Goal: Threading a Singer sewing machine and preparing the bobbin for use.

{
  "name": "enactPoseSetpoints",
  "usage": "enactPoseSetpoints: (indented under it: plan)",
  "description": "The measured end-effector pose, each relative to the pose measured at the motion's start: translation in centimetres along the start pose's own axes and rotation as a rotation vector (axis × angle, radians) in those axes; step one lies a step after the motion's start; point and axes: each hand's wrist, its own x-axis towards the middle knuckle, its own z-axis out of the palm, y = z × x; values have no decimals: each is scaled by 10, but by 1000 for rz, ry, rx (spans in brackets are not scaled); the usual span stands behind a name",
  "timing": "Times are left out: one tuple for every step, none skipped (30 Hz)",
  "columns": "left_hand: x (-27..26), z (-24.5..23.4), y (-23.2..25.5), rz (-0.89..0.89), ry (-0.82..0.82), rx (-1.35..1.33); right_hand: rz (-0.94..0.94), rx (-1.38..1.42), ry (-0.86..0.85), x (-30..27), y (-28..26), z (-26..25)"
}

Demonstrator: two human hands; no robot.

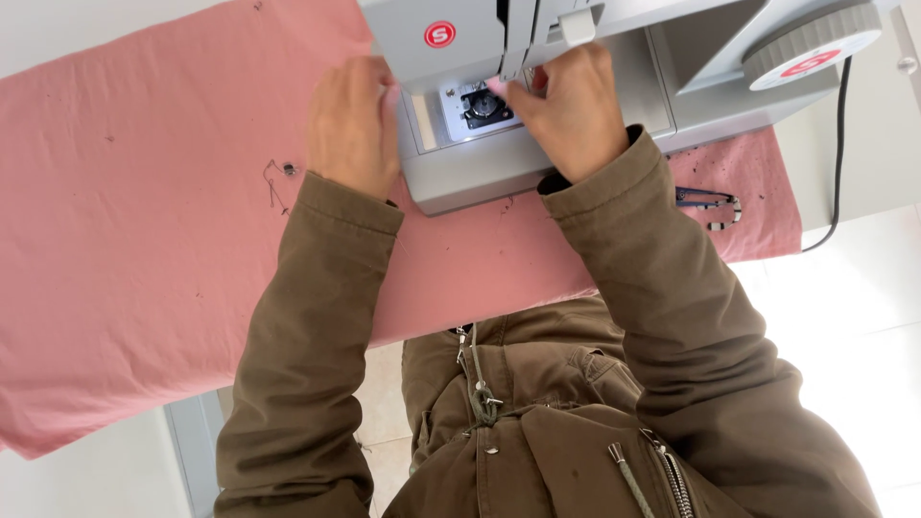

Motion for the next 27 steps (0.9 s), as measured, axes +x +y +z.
enactPoseSetpoints:
  plan:
    - [-1,-1,3,130,-6,166,-64,-16,43,0,6,0]
    - [-2,-1,6,261,-12,331,-128,-31,85,1,12,-1]
    - [-4,-4,9,259,-14,332,-126,-30,83,1,11,-1]
    - [-5,-8,13,274,-17,372,-67,-28,81,1,10,-1]
    - [-5,-10,16,294,-21,410,-5,-28,83,2,9,-2]
    - [-6,-11,17,297,-25,408,-1,-29,86,1,8,2]
    - [-9,-12,18,298,-16,399,-126,-48,114,-1,6,6]
    - [-12,-13,19,299,-8,390,-250,-67,141,-3,4,11]
    - [-14,-12,21,295,-11,391,-248,-64,137,-4,-2,11]
    - [-15,-11,23,286,-14,372,-203,-31,120,-5,-8,10]
    - [-15,-10,25,282,-12,354,-164,0,106,-4,-14,10]
    - [-14,-11,25,282,-10,357,-167,1,106,-1,-18,8]
    - [-14,-10,26,281,-15,351,-224,27,124,-1,-23,6]
    - [-14,-10,27,281,-20,345,-280,52,141,0,-27,3]
    - [-14,-10,27,281,-21,343,-279,51,141,-3,-11,8]
    - [-14,-10,27,280,-16,336,-106,48,70,-6,5,13]
    - [-14,-10,27,279,-11,329,66,44,-2,-9,21,17]
    - [-14,-9,27,280,-11,326,67,42,-1,-11,24,15]
    - [-14,-9,27,282,-8,329,-35,-13,123,-12,26,13]
    - [-15,-9,27,285,-5,332,-141,-68,245,-13,29,11]
    - [-15,-9,30,283,-6,334,-140,-66,243,-10,17,3]
    - [-15,-9,32,284,-11,327,-173,-123,269,-6,5,-5]
    - [-14,-9,34,291,-15,317,-206,-185,300,-2,-7,-14]
    - [-14,-5,34,295,-15,315,-204,-187,304,-2,-7,-17]
    - [-15,-2,34,320,-23,305,-129,-132,259,-2,-7,-19]
    - [-16,1,34,345,-31,295,-54,-76,214,-1,-7,-22]
    - [-15,3,40,346,-27,296,-58,-76,215,-3,-10,-23]
